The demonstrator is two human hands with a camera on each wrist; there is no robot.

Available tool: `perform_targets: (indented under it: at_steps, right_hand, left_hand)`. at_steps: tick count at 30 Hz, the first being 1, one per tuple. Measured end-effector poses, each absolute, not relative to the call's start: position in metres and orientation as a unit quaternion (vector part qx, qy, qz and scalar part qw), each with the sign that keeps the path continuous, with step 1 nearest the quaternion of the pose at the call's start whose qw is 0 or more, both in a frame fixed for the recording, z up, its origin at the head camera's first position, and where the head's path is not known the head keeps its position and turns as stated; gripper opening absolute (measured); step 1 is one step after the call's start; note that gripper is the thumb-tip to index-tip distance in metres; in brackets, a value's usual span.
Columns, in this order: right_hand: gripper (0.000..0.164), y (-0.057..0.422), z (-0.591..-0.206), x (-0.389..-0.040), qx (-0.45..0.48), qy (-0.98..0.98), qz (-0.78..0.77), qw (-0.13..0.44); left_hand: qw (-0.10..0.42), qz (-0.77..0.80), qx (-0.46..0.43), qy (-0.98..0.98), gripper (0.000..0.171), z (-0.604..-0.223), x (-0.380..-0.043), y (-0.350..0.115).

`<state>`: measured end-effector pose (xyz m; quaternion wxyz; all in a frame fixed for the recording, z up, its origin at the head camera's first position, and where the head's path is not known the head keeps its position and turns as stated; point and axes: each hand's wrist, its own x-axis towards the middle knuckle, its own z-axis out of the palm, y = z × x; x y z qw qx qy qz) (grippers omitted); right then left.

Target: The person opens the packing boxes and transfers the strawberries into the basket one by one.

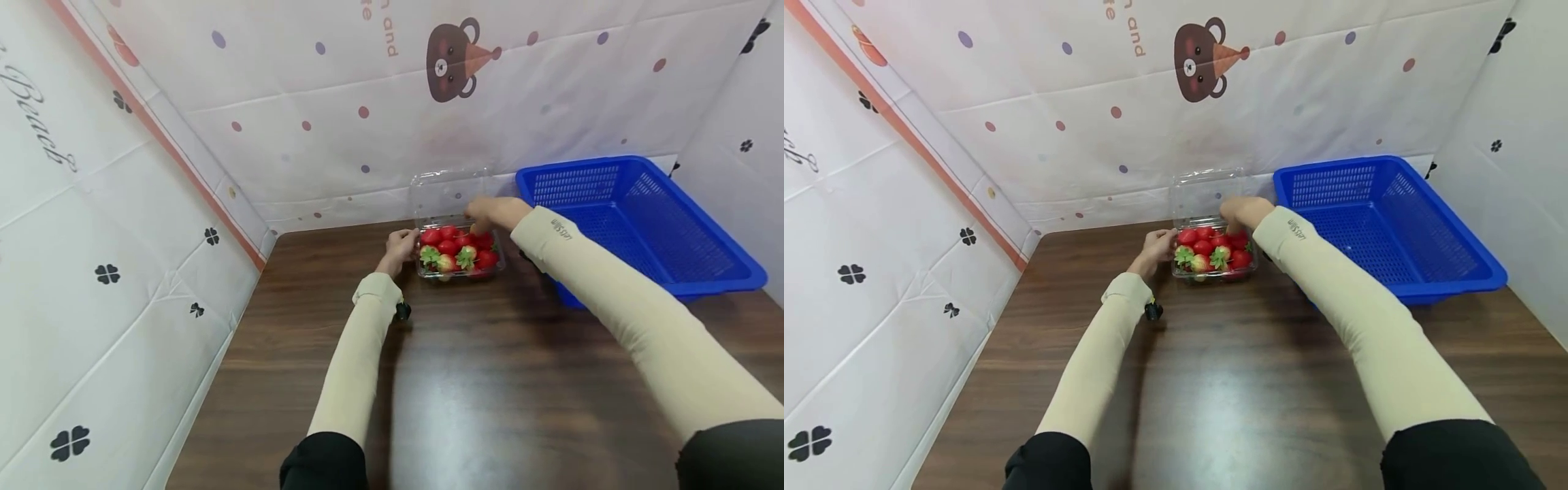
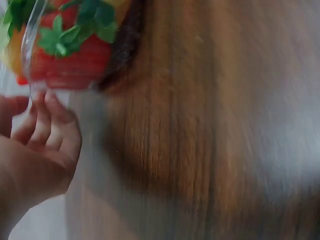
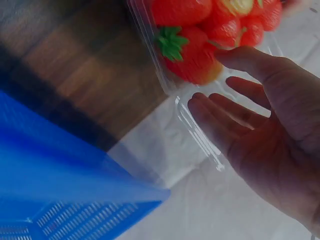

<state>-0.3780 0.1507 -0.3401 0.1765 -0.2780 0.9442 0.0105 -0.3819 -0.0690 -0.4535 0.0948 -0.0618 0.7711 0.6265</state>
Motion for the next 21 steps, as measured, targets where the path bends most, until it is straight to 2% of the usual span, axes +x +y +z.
perform_targets:
  at_steps: [8, 10, 14, 17, 21]
  right_hand:
    - [0.033, 0.142, -0.349, -0.379, -0.274, 0.947, 0.006, 0.170]
    - [0.030, 0.144, -0.351, -0.380, -0.273, 0.947, 0.006, 0.167]
    - [0.025, 0.145, -0.353, -0.382, -0.268, 0.949, 0.007, 0.164]
    - [0.021, 0.146, -0.354, -0.383, -0.270, 0.949, 0.011, 0.165]
    - [0.021, 0.148, -0.357, -0.384, -0.276, 0.947, 0.015, 0.166]
  left_hand:
    - [0.230, 0.655, -0.057, 0.717, 0.043, -0.446, -0.389, -0.082]
    - [0.238, 0.652, -0.048, 0.718, 0.039, -0.443, -0.390, -0.083]
    - [0.218, 0.630, -0.010, 0.746, 0.034, -0.435, -0.393, -0.085]
    - [0.218, 0.575, 0.019, 0.788, 0.046, -0.425, -0.390, -0.085]
    - [0.276, 0.491, 0.059, 0.824, 0.072, -0.405, -0.375, -0.083]
